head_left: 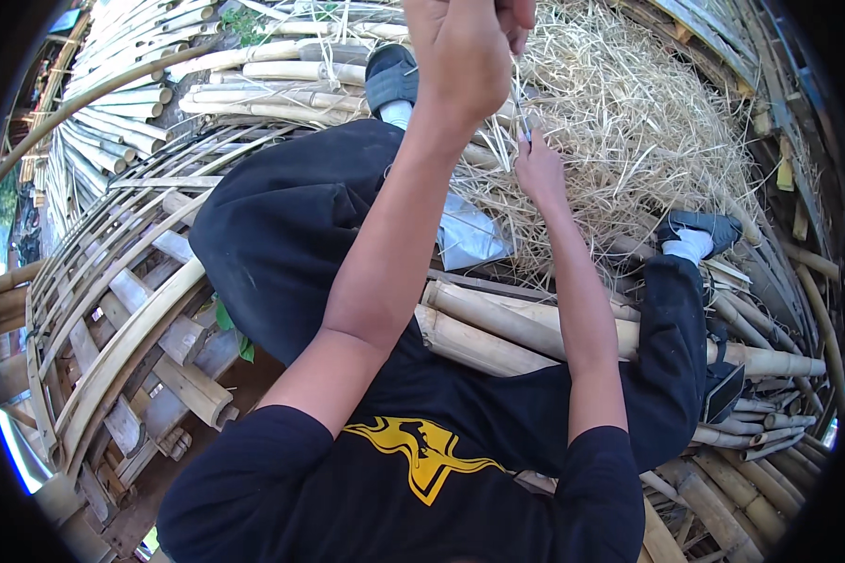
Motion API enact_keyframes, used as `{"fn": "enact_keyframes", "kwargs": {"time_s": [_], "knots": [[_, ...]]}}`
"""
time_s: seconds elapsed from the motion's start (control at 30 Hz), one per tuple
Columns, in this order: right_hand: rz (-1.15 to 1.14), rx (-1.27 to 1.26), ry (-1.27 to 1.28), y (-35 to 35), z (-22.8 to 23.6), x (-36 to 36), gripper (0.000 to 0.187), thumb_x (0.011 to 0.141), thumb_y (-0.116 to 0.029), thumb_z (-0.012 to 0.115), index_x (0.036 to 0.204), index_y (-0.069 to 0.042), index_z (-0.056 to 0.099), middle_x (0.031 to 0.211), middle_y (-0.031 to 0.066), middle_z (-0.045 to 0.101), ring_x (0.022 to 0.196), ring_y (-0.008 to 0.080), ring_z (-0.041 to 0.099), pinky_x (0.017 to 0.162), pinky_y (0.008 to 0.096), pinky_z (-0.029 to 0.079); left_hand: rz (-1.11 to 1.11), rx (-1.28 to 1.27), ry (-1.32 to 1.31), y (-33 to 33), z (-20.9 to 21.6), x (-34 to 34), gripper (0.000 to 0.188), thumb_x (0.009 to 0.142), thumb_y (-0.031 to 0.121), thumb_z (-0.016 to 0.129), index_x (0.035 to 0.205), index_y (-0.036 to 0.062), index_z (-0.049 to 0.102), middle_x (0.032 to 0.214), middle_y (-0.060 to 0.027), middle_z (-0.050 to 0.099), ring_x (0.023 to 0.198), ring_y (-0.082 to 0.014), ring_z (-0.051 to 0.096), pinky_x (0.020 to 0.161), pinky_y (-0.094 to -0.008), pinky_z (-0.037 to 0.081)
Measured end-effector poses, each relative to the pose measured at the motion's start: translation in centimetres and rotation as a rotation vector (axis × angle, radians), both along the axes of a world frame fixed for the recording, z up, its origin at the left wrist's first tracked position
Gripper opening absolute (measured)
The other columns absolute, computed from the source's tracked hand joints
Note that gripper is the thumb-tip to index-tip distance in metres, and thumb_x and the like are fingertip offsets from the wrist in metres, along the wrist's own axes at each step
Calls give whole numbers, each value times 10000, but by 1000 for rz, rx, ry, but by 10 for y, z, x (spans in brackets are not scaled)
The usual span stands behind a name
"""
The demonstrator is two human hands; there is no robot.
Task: The person scrapes and shapes thin bamboo sticks using a knife.
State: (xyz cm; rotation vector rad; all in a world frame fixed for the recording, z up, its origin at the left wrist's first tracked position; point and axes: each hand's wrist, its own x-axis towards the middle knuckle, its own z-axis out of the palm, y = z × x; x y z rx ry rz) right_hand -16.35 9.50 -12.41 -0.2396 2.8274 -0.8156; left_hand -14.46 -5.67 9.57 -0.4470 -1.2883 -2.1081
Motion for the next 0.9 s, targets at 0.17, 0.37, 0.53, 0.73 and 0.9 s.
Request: {"fn": "enact_keyframes", "kwargs": {"time_s": [0.17, 0.37, 0.53, 0.73, 0.9], "knots": [[-128, -243, -226, -1, -1, -9, 417, 922, -368, 483, 1005, 27, 588, 734, 244, 627, 722, 397, 616, 684, 470, 459, 192, 128, 101, 14, 1, -20, 430, 1011, 356, 375, 684, 89, 455, 515, 40, 285, 414, -47, 238, 367, -240, 198], [-90, -444, 183, -16, 86, 25, 277, 970, -235, 449, 918, 29, 515, 618, 169, 569, 544, 340, 562, 516, 424, 402, 243, 249, 123, -2, -4, -15, 482, 997, 382, 404, 607, 101, 378, 486, 37, 250, 383, -58, 218, 350, -242, 185], [27, -592, 538, -16, 75, 27, 246, 977, -222, 411, 956, 10, 491, 615, 143, 564, 520, 289, 562, 514, 414, 427, 279, 283, 166, 3, -5, -15, 442, 1003, 355, 400, 669, 70, 447, 494, 31, 256, 389, -60, 212, 357, -241, 185], [53, 89, 169, 6, -36, 5, 254, 963, -284, 408, 930, -39, 462, 661, 211, 590, 531, 406, 568, 494, 503, 436, 243, 158, 102, -2, -14, -4, 581, 982, 410, 432, 528, 55, 362, 472, -5, 321, 411, -98, 323, 379, -255, 260], [-184, -864, -845, 10, -20, -4, 265, 966, -320, 441, 833, -93, 415, 560, 8, 400, 410, 126, 371, 369, 289, 312, 304, 112, 66, 7, -8, -4, 607, 989, 461, 367, 528, 83, 253, 457, 12, 221, 376, -90, 189, 360, -258, 171]]}}
